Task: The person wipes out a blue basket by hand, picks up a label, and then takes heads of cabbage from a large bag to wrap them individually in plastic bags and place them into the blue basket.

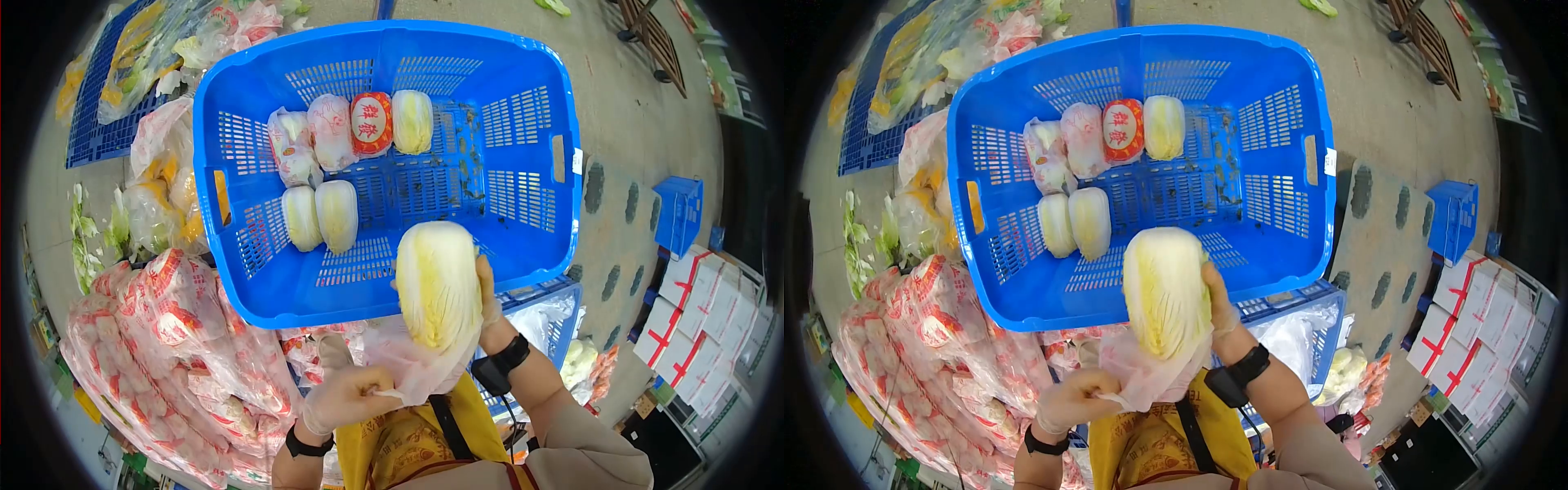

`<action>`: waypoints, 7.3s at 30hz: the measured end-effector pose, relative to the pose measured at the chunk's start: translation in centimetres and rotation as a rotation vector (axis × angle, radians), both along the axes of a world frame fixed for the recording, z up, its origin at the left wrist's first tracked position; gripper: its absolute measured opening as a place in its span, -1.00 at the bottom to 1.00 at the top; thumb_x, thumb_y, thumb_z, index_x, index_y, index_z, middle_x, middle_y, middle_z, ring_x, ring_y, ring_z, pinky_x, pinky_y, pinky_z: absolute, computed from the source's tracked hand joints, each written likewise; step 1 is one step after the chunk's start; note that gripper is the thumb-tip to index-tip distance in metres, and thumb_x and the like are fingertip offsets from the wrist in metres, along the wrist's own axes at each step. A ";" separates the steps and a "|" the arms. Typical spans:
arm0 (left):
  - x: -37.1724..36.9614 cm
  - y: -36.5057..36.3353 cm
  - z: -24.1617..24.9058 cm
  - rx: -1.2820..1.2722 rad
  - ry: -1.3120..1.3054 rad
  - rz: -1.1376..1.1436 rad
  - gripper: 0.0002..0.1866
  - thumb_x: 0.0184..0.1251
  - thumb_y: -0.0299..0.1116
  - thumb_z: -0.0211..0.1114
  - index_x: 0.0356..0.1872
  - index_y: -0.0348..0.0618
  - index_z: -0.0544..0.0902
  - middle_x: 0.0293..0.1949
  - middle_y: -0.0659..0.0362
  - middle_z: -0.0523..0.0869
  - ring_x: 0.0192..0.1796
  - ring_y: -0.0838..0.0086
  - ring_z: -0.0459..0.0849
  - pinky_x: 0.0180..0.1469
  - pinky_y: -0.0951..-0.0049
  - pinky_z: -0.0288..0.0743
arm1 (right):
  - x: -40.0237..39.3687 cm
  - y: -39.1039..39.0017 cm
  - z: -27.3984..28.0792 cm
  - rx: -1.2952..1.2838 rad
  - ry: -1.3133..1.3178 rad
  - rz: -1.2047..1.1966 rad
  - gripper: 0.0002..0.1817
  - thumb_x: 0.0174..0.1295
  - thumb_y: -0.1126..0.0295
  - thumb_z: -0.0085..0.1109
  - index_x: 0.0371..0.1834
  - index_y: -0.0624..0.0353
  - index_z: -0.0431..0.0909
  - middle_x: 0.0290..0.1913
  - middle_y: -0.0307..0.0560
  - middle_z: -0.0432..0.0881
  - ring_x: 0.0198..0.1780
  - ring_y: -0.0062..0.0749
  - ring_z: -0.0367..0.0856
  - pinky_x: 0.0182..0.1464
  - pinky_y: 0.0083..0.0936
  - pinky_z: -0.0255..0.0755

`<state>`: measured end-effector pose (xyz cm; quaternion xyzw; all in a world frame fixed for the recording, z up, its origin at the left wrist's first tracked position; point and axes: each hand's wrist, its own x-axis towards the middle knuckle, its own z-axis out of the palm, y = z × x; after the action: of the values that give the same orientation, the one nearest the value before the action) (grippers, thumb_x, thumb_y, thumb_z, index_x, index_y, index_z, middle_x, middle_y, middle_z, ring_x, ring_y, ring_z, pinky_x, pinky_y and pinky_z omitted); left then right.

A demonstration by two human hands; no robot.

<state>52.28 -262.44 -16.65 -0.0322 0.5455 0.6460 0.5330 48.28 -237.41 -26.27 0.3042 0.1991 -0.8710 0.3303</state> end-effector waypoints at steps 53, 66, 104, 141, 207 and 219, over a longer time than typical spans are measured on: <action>39.8 -50.4 -23.3 -1.118 -0.228 1.888 -0.71 0.32 -0.34 0.01 -0.07 -0.24 0.58 -0.28 0.11 0.64 -0.25 0.38 0.60 -0.17 0.40 0.45 | 22.8 -64.4 -7.5 0.463 1.300 1.281 -0.57 0.26 0.34 -0.05 0.15 0.32 0.42 0.08 0.16 0.55 0.16 -0.08 0.49 0.20 -0.33 0.33; 39.3 -51.7 -19.9 -0.732 -0.193 1.938 -0.69 0.34 -0.26 0.04 -0.41 -0.31 0.59 -0.56 0.25 0.50 -0.50 0.55 0.43 -0.44 0.47 0.30 | 28.8 -73.1 -16.5 0.240 0.536 1.600 0.26 -0.28 0.27 0.55 0.51 0.10 -0.14 0.34 0.07 0.28 0.24 -0.28 0.39 0.22 -0.44 0.33; 26.7 -30.4 -11.1 0.795 -0.411 1.753 -0.34 0.41 0.14 -0.09 0.34 -0.12 0.26 0.26 0.06 0.43 0.24 0.28 0.45 0.33 0.24 0.27 | 11.6 -46.4 8.5 0.622 1.476 1.450 -0.86 -0.06 0.44 0.28 -0.50 0.13 0.48 -0.35 -0.15 0.53 -0.22 -0.24 0.44 -0.09 -0.39 0.29; 23.7 -22.9 -8.0 0.632 -0.522 1.457 -0.32 0.39 0.16 -0.05 0.33 -0.15 0.28 0.26 0.04 0.43 0.22 0.26 0.47 0.27 0.24 0.34 | 2.3 -36.2 12.6 0.701 1.171 1.179 -0.79 0.19 0.37 0.18 -0.16 0.23 0.59 -0.35 -0.20 0.60 -0.26 -0.46 0.53 -0.15 -0.39 0.40; 13.8 -15.3 0.6 -0.272 0.565 0.213 -0.86 0.12 -0.31 0.39 -0.37 -0.11 0.67 -0.44 0.11 0.64 -0.37 0.36 0.61 -0.35 0.43 0.43 | 16.7 -11.3 -3.0 -0.003 -0.190 0.136 -0.14 0.10 -0.30 0.08 0.29 0.15 0.32 0.27 -0.01 0.42 0.21 -0.22 0.45 0.28 -0.25 0.31; 23.9 -14.3 -7.9 -0.829 0.560 -1.056 -0.64 0.20 -0.34 0.13 0.04 -0.17 0.53 -0.12 -0.05 0.65 -0.07 0.12 0.64 -0.05 0.25 0.51 | 10.8 -7.0 0.6 0.064 0.017 -0.161 -0.07 0.15 -0.45 -0.22 0.38 0.06 0.23 0.36 -0.10 0.32 0.32 -0.24 0.32 0.35 -0.29 0.19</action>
<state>76.19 -276.70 -24.57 0.2027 0.8043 0.0269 0.5579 59.03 -244.42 -25.65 0.3223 0.2046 -0.8904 0.2478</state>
